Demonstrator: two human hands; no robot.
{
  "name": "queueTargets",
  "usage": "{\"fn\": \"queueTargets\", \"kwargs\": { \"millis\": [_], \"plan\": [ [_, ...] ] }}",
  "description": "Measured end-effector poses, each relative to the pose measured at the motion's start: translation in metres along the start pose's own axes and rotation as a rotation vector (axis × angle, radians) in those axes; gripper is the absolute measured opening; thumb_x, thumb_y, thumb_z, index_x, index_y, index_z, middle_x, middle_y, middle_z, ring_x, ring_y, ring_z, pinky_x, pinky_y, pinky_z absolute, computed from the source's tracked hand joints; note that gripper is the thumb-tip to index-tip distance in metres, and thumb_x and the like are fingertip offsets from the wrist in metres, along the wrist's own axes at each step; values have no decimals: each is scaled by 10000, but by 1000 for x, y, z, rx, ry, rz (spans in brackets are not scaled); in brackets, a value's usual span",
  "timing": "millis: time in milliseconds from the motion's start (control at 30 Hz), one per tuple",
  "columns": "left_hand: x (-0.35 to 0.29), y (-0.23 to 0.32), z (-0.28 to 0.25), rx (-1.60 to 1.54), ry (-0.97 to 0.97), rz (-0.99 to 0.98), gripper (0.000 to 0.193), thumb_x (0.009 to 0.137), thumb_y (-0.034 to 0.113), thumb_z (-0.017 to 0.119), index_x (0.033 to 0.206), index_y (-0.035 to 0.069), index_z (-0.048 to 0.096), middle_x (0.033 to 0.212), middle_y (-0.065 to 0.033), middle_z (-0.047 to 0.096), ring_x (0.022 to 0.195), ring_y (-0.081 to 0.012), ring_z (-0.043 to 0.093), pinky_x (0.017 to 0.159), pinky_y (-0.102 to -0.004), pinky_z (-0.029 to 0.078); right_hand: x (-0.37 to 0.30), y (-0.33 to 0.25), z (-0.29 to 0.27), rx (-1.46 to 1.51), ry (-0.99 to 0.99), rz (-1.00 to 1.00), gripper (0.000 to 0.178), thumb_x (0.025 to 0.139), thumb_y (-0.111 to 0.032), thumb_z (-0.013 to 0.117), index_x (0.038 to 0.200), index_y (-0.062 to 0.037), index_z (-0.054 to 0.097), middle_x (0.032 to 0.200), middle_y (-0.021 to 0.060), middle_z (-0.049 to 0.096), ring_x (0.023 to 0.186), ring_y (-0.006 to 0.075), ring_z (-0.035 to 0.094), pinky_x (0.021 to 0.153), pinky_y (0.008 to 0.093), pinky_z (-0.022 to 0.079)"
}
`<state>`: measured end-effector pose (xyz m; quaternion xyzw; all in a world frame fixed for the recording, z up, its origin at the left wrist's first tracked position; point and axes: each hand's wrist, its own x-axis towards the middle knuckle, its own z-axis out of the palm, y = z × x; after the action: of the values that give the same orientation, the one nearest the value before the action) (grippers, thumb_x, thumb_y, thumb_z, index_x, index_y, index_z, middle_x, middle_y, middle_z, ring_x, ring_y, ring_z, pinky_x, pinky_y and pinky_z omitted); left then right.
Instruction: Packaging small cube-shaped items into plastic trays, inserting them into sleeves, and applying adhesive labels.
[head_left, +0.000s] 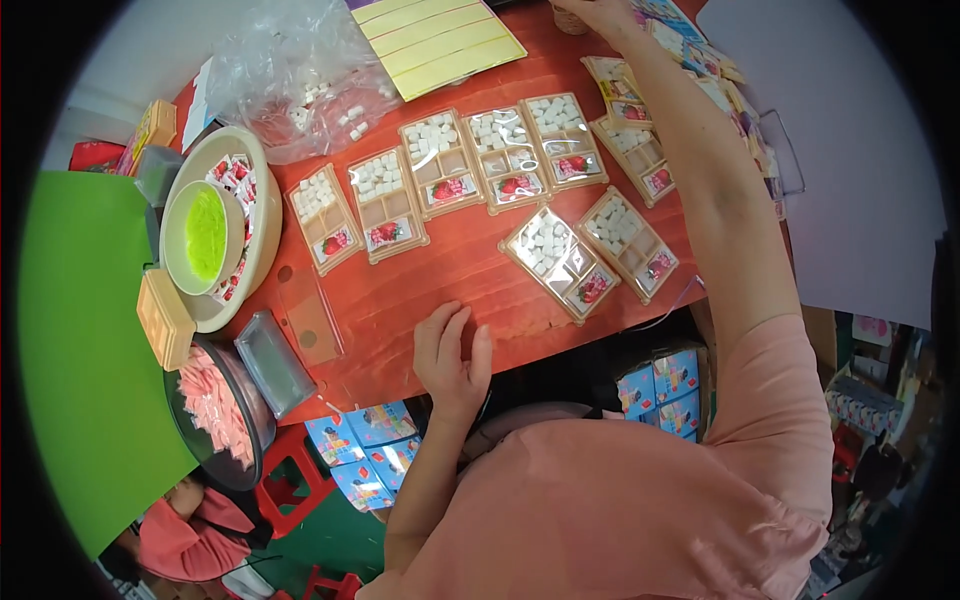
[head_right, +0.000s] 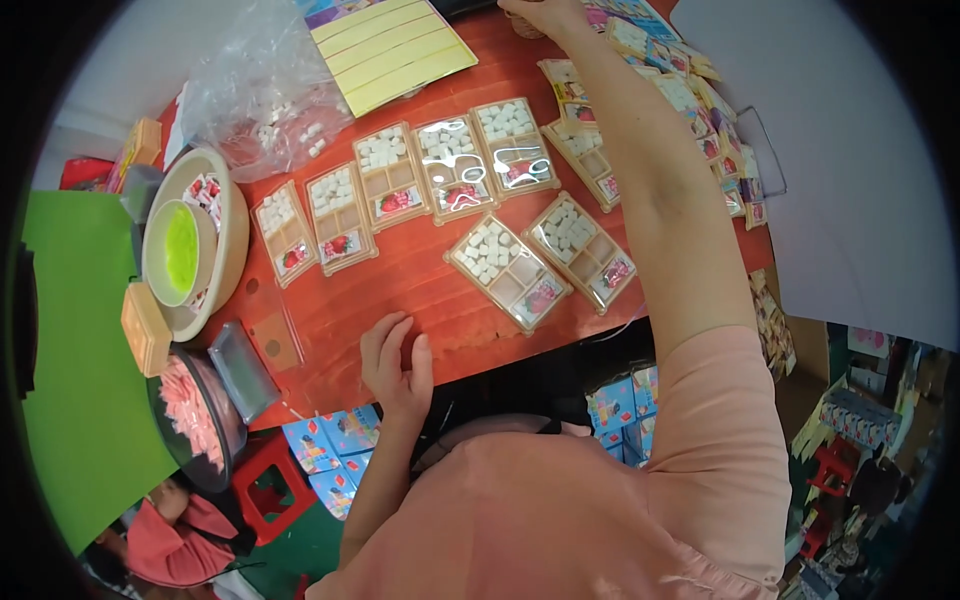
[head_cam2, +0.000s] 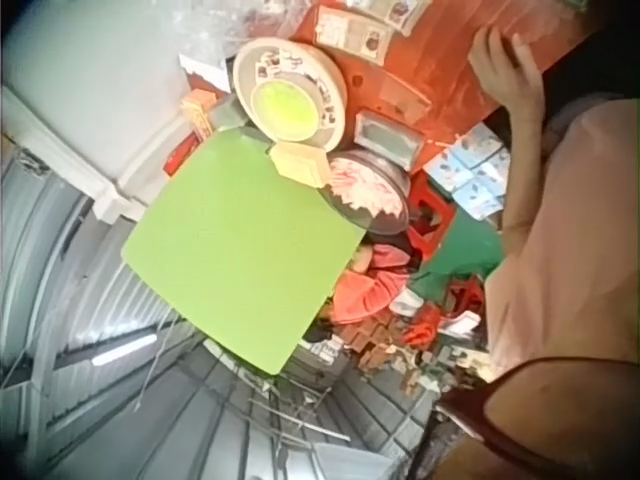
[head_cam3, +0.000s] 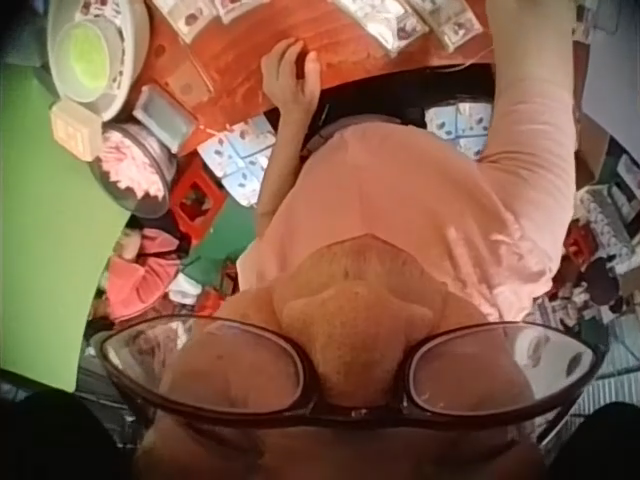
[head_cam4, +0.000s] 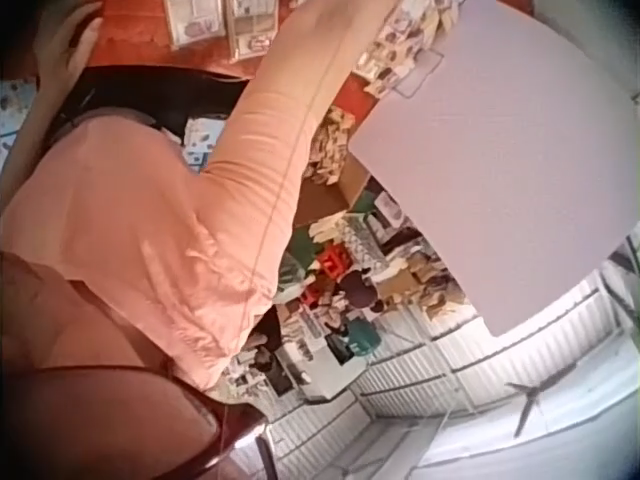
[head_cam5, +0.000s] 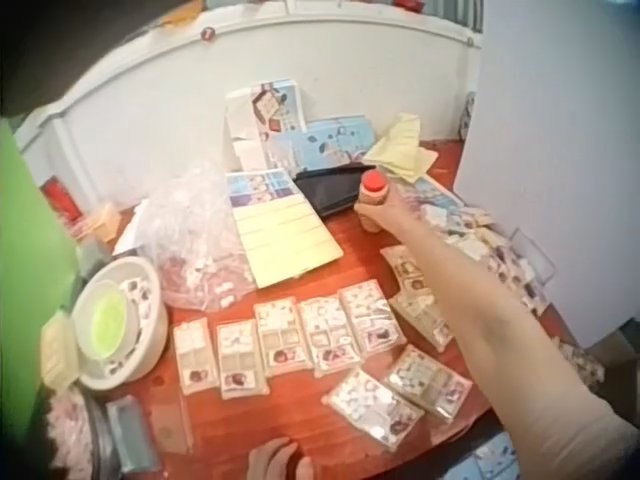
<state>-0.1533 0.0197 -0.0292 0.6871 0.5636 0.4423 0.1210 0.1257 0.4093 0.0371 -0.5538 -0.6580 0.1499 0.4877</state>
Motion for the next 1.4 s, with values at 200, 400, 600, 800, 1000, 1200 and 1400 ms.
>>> {"fn": "queueTargets", "kwargs": {
  "millis": [200,400,600,800,1000,1200,1400],
  "plan": [
    [-2,3,-1,-19,-9,-21,251,819,-2,678,1066,-19,639,1090,-177,641,943,-338,609,814,-382,504,33,79,14,-146,54,124,501,691,-244,896,1080,-38,656,1034,99,711,932,197,688,827,350,554],
    [-5,6,-3,-39,-12,-15,251,821,2,674,1068,-18,637,1081,-174,642,935,-341,606,821,-390,498,36,125,19,-51,139,195,573,695,-256,895,1142,-20,624,1098,107,697,971,198,686,855,357,555],
    [-6,1,3,-14,-16,-9,272,798,22,714,1057,-20,641,1067,-177,643,907,-349,614,785,-397,513,17,73,6,-119,71,174,559,758,-288,798,1159,30,572,1084,159,662,995,264,651,856,363,521],
    [-3,2,12,-88,-9,-83,235,815,7,702,1044,-19,655,1068,-172,644,932,-337,610,803,-385,511,-75,-20,-62,187,-73,-109,285,924,-164,645,1142,18,615,1039,109,676,953,185,649,801,313,513],
    [23,36,34,81,-145,92,269,858,141,705,1077,-7,654,1211,-173,587,1169,-363,525,965,-481,429,-261,-76,-108,-281,-242,-208,442,821,-244,764,1157,3,618,1157,200,655,1039,338,648,864,400,528],
    [33,49,103,324,-386,405,630,890,487,606,1311,18,581,1492,-164,435,1430,-360,314,1093,-716,183,-341,-71,-113,-547,-131,-110,397,845,-291,707,1144,-43,628,1223,217,609,1074,382,606,922,462,485],
    [37,34,84,303,-472,517,541,871,341,675,1325,75,549,1464,-90,499,1411,-338,380,1117,-664,184,-371,-71,-72,-663,114,23,393,835,-295,682,1182,-121,622,1311,183,530,1187,370,517,906,504,426]
  ]
}}
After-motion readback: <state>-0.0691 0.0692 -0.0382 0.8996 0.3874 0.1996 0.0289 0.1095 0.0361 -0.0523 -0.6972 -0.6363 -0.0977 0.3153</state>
